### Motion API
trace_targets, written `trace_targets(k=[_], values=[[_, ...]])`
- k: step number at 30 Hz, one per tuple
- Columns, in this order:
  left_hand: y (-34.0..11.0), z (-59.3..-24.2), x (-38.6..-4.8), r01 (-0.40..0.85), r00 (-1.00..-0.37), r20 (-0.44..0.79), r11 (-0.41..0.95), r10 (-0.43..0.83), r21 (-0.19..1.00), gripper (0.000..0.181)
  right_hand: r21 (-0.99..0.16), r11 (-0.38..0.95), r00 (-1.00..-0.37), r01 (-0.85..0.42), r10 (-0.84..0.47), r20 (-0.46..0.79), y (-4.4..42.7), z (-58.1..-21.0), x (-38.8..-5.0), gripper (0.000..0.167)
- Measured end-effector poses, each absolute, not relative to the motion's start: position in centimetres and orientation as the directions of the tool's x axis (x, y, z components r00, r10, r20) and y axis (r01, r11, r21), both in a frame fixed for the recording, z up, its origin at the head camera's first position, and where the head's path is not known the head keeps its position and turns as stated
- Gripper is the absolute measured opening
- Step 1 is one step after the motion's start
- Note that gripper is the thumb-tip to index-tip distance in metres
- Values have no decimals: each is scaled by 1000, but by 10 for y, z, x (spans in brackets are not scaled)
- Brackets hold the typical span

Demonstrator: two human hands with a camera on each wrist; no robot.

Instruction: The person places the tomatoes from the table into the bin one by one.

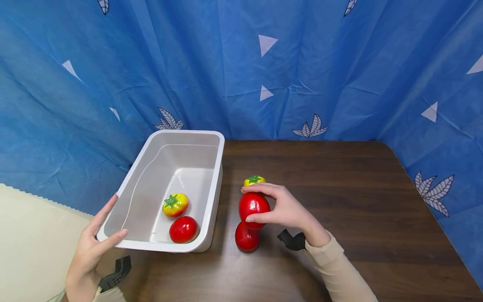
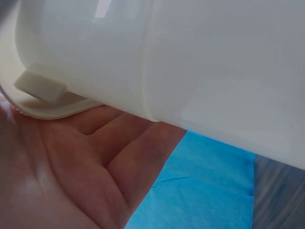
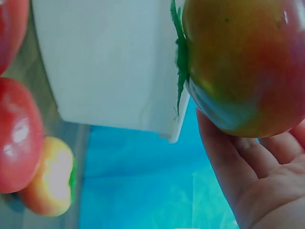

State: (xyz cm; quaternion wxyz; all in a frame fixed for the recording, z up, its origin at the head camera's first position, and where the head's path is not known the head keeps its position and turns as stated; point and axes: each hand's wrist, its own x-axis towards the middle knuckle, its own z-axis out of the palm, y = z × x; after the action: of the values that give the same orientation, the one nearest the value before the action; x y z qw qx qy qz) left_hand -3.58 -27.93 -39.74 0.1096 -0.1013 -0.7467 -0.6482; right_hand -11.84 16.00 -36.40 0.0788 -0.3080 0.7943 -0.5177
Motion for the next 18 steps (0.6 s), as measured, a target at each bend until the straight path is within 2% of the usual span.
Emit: trace_targets(k=[8,18], values=[[-277,-395,-35,294,-955,297,142,5,945,85,-866,203,-750,-457,-612,252,145,-341,-129,60],[-279,-396,-35,283,-958,286,156,2,946,84,-885,158,-731,-438,-636,248,120,-321,-139,61]])
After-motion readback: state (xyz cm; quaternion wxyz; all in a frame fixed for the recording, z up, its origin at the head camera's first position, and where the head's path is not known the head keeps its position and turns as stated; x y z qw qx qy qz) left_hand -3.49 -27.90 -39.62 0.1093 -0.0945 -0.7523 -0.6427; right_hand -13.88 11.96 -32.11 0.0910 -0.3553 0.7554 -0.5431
